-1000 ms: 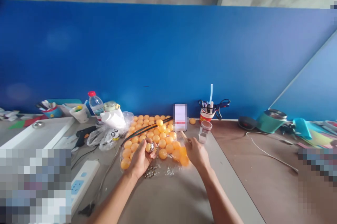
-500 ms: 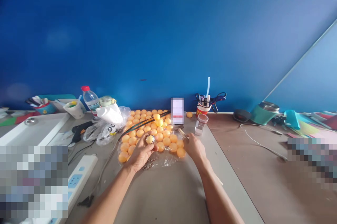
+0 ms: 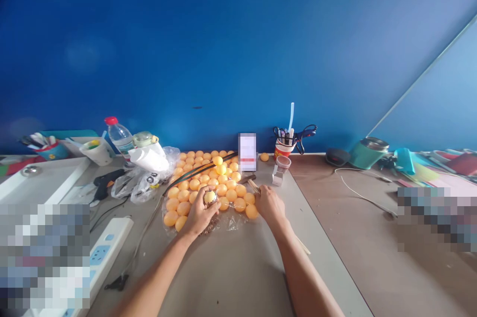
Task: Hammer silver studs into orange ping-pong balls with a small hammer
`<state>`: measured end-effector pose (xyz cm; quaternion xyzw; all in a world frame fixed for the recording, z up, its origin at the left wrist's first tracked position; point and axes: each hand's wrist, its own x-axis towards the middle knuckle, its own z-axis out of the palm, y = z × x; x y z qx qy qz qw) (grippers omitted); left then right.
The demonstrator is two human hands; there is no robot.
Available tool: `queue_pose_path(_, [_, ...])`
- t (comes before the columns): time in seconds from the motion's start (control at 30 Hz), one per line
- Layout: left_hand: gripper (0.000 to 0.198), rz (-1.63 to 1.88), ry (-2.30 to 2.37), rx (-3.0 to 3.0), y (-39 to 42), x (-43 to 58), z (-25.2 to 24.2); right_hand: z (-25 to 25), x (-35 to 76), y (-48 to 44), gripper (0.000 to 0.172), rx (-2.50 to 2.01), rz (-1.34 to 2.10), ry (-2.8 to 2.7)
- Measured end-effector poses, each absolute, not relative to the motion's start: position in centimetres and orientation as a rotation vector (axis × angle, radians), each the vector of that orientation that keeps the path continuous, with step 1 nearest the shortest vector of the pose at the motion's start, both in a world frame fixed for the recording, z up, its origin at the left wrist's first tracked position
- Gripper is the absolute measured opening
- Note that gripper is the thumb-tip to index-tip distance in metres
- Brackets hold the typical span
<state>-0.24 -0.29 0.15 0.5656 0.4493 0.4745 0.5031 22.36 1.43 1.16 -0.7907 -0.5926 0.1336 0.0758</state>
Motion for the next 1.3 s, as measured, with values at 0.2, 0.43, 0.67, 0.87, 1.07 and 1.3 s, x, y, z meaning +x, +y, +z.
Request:
queue_pose_path(0.2, [0.032,1.191,1.149,1.451,-0.5,0.1,0.1,0.3,22.5,1.4,0.023,-2.317,0.247,-1.832])
queue_pose_path(0.43, [0.027,1.213,1.164,1.374,-0.6,0.1,0.7,1.5,20.8,0.4,0.029,-1.594,0.044,-1.684])
queue_pose_path(0.67, [0.021,1.229,1.215,1.367,-0.4,-0.3,0.7,3.1,16.4,-2.6,0.019,-1.103,0.333,-2.244])
queue_pose_path(0.87, [0.022,1.324,1.202,1.344,0.1,-0.6,1.6,3.0,16.4,-2.6,0.016,-1.171,0.337,-2.326])
queue_pose_path(1.07, [0.022,1.320,1.221,1.330,0.5,-1.2,1.6,2.4,16.1,-2.6,0.014,-1.159,0.456,-2.430])
queue_pose_path(1.3, [0.023,1.335,1.235,1.368,0.5,-0.9,1.8,1.2,14.3,-3.1,0.016,-1.195,0.432,-2.460])
